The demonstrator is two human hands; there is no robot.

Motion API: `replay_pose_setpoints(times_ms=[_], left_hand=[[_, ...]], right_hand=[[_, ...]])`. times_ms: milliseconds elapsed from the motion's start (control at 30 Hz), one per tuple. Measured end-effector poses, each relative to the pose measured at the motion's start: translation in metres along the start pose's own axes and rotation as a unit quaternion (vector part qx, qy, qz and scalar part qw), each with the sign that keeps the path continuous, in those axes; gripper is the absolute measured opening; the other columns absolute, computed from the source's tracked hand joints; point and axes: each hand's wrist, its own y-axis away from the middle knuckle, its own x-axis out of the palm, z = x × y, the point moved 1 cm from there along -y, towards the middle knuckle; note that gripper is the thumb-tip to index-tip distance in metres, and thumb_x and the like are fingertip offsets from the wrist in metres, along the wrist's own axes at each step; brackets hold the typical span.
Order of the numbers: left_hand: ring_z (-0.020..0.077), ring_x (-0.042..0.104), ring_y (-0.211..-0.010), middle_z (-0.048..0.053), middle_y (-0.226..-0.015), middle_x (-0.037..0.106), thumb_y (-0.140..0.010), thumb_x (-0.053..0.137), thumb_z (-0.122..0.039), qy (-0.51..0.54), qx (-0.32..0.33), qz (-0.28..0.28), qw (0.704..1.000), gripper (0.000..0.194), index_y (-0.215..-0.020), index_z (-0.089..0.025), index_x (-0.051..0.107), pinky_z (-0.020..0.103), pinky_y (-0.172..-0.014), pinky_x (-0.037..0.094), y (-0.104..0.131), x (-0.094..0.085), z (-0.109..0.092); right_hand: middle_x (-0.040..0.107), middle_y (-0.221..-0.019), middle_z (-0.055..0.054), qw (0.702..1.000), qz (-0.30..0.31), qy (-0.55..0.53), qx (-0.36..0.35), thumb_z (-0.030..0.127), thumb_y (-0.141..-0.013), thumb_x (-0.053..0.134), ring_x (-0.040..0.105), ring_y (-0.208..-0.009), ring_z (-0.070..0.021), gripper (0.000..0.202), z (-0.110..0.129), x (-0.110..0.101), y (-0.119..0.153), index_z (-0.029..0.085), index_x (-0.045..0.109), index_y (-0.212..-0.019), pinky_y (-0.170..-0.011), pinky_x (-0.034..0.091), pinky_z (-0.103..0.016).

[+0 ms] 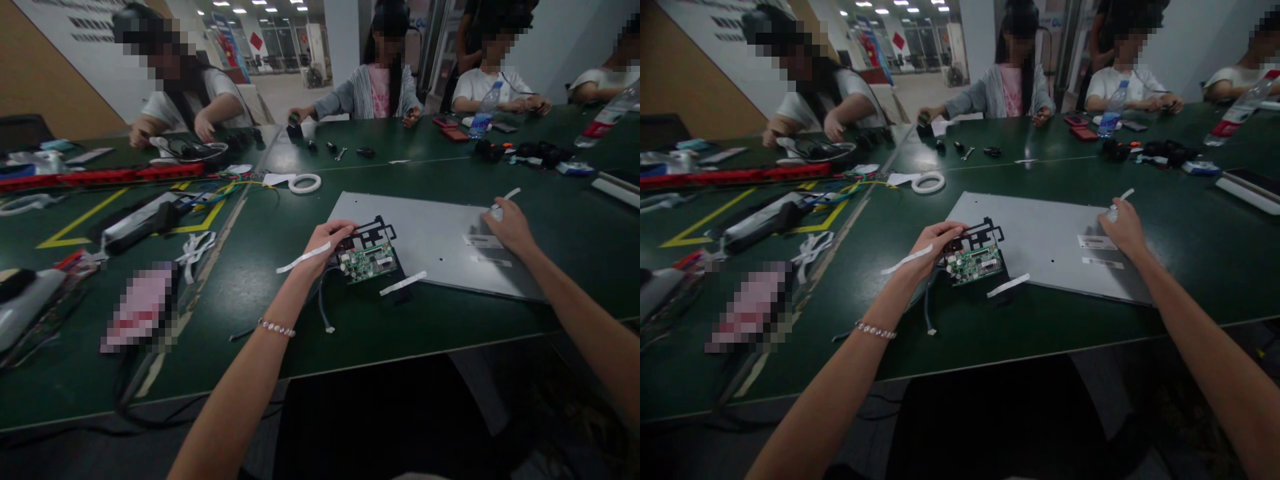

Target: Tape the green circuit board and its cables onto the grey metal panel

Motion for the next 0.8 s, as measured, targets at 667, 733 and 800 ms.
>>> replay_pose_setpoints(times_ms=[667,733,800], left_hand=[[0.0109,0.059,-0.068,0.006,-0.093,0.068,-0.078,0.067,-0.036,-0.051,0.026,-0.012,0.998,0.028,-0.098,-0.017,0.069,0.024,-0.062,0.050,-0.002,0.000,-0.009],[0.0113,0.059,-0.069,0.006,-0.093,0.069,-0.076,0.068,-0.037,-0.064,0.034,-0.030,0.997,0.029,-0.096,-0.017,0.070,0.023,-0.062,0.050,-0.003,-0.005,-0.013],[0.0113,0.058,-0.069,0.006,-0.093,0.068,-0.075,0.069,-0.039,-0.073,0.043,-0.041,0.996,0.029,-0.094,-0.017,0.070,0.023,-0.060,0.049,-0.007,-0.010,-0.017]], right_hand=[[0.045,-0.140,-0.016,0.973,0.091,-0.085,-0.193,0.043,-0.084,0.044,0.040,-0.132,-0.0263,0.065,0.127,0.041,0.010,0.006,0.046,-0.137,-0.112,0.030,-0.045],[0.045,-0.140,-0.017,0.971,0.093,-0.086,-0.203,0.042,-0.085,0.043,0.039,-0.132,-0.0256,0.065,0.135,0.044,0.010,0.003,0.046,-0.137,-0.113,0.029,-0.043],[0.044,-0.141,-0.018,0.971,0.093,-0.085,-0.205,0.042,-0.086,0.043,0.039,-0.133,-0.0254,0.065,0.140,0.046,0.010,0.001,0.046,-0.137,-0.113,0.029,-0.041]])
